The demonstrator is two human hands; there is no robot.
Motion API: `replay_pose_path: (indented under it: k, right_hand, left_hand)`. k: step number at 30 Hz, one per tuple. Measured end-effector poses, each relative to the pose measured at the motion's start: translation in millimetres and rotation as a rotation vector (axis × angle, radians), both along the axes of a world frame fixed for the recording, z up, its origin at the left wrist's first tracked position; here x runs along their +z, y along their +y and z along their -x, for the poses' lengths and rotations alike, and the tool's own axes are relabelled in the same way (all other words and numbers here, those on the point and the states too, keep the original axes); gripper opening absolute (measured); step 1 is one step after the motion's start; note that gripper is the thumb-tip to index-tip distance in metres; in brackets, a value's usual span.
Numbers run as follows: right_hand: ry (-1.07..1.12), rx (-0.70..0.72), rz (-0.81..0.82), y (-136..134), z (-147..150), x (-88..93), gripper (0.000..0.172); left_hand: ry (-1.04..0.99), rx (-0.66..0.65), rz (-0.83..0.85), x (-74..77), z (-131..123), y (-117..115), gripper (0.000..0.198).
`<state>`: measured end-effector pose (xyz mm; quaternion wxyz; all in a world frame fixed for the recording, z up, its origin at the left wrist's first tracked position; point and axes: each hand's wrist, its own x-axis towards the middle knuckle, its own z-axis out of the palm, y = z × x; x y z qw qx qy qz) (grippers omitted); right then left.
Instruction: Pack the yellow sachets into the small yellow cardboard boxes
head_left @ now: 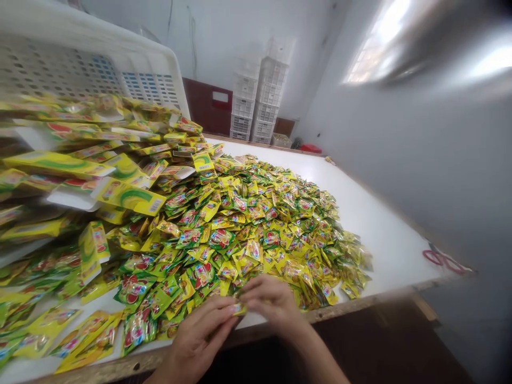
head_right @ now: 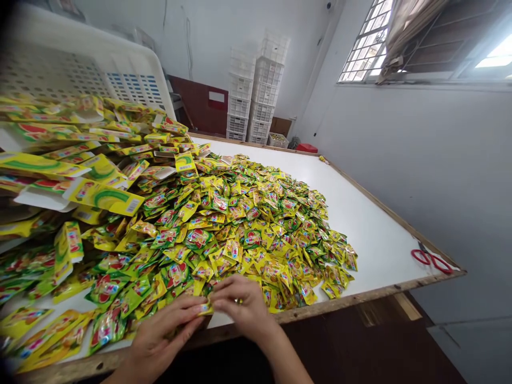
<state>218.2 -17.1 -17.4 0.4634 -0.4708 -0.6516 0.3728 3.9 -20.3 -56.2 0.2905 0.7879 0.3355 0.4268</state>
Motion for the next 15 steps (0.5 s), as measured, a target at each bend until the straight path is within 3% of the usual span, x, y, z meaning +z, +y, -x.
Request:
replay_pose_path:
  k: [3, 8, 10, 12, 15]
  right_hand:
    - [-0.192, -0.412, 0.070, 40.4, -28.6, -0.4, 0.019]
    - [-0.330, -0.681, 0.149, 97.8, -41.3, -13.5, 0.044]
    - [-0.354, -0.713, 0.184, 104.4, -37.5, -18.5, 0.047]
    - [-0.352, -0.682, 0.203, 103.1, -39.1, -19.9, 0.039]
    - [-0.314, -0.535, 0.204, 95.3, -55.4, -12.4, 0.026]
  left_hand:
    - [0.078, -0.139, -0.005, 2.9, -0.6, -0.2, 0.046]
    - [0.153, -0.148, -0.051, -2.1, 3.9, 2.3, 0.051]
    - [0.161, -0.167, -0.019, -3.9, 2.3, 2.8, 0.050]
    - [0.133, -0.123, 0.043, -2.5, 2.9, 1.8, 0.047]
    - [-0.030, 0.188, 0.193, 5.0, 21.5, -6.8, 0.038]
